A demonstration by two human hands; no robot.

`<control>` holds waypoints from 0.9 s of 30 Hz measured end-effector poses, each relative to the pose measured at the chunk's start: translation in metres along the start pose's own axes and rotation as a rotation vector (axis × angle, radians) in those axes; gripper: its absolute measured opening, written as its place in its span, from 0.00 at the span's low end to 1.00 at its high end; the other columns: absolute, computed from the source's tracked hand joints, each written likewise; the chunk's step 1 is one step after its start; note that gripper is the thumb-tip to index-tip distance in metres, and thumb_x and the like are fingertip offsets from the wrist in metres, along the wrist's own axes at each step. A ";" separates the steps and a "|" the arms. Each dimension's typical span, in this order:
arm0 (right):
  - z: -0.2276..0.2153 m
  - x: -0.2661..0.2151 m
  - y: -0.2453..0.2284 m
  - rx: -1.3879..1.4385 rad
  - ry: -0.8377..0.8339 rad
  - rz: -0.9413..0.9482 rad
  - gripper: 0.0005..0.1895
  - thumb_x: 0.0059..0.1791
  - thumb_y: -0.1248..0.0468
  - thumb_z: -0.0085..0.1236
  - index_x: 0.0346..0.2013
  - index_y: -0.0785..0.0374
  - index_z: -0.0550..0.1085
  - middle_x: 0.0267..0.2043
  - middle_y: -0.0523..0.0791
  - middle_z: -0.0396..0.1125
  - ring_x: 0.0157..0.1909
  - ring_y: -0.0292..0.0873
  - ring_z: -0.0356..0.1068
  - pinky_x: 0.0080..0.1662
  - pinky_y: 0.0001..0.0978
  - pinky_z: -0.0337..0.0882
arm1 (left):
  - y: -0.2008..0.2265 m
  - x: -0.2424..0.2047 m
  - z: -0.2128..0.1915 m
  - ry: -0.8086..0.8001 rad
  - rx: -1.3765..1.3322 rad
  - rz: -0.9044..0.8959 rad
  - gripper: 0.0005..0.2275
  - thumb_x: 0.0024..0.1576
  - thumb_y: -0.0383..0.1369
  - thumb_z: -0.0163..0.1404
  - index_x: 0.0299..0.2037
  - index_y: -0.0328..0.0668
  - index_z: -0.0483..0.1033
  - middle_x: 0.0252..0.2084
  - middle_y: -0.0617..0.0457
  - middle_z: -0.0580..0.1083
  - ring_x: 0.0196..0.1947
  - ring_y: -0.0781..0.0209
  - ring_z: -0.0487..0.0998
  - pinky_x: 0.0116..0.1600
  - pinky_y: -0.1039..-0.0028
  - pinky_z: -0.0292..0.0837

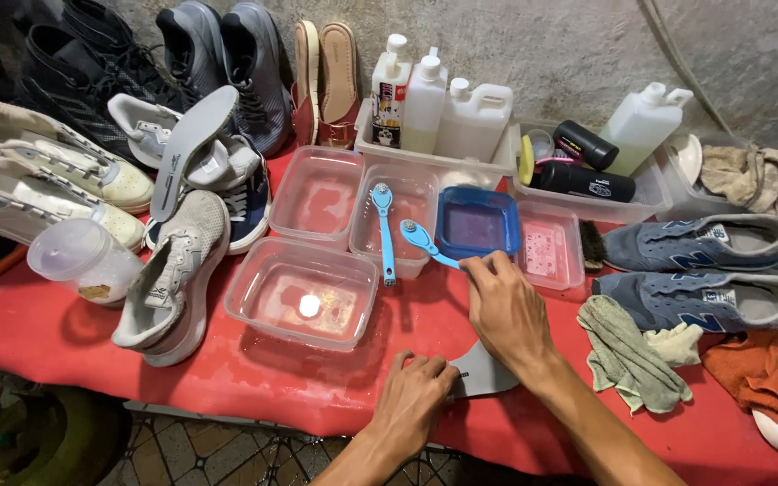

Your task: The person cleans a gray shoe insole on a red table using a blue toothbrush and an orange cloth. They scrub the insole with the brush, wipe it with the cloth, and place it inside a white sneaker. The workspace contains several pairs of shoes, plastic containers with water, and cleaning supplies.

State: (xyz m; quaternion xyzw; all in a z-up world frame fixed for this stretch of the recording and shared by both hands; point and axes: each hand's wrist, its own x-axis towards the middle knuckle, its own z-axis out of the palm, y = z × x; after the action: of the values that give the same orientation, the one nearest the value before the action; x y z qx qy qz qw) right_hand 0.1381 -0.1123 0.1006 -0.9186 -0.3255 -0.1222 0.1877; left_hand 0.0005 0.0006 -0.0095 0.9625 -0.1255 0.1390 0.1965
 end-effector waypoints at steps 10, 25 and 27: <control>0.008 0.010 0.010 0.166 -0.180 0.100 0.27 0.50 0.67 0.40 0.64 0.50 0.70 0.45 0.48 0.66 0.39 0.60 0.70 0.37 0.57 0.68 | -0.003 0.000 0.003 -0.038 0.012 0.004 0.20 0.39 0.21 0.57 0.44 0.44 0.72 0.38 0.50 0.73 0.37 0.44 0.74 0.52 0.56 0.60; 0.018 0.050 -0.002 -0.006 -0.102 -0.037 0.12 0.53 0.69 0.50 0.50 0.67 0.76 0.49 0.52 0.62 0.33 0.53 0.75 0.32 0.45 0.84 | -0.003 0.001 0.010 0.015 0.017 0.011 0.13 0.45 0.23 0.55 0.41 0.44 0.73 0.37 0.50 0.73 0.36 0.44 0.75 0.54 0.55 0.60; 0.018 0.059 -0.015 -0.114 -0.110 -0.071 0.05 0.54 0.71 0.50 0.42 0.68 0.74 0.45 0.51 0.61 0.34 0.53 0.71 0.28 0.45 0.81 | -0.004 0.000 0.012 0.020 0.020 0.014 0.11 0.48 0.25 0.53 0.41 0.45 0.73 0.37 0.50 0.73 0.36 0.44 0.75 0.53 0.55 0.60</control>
State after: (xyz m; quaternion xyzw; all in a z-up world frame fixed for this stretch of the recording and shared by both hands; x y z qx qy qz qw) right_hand 0.1751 -0.0617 0.1086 -0.9211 -0.3601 -0.0965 0.1125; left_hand 0.0046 -0.0007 -0.0216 0.9620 -0.1288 0.1511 0.1873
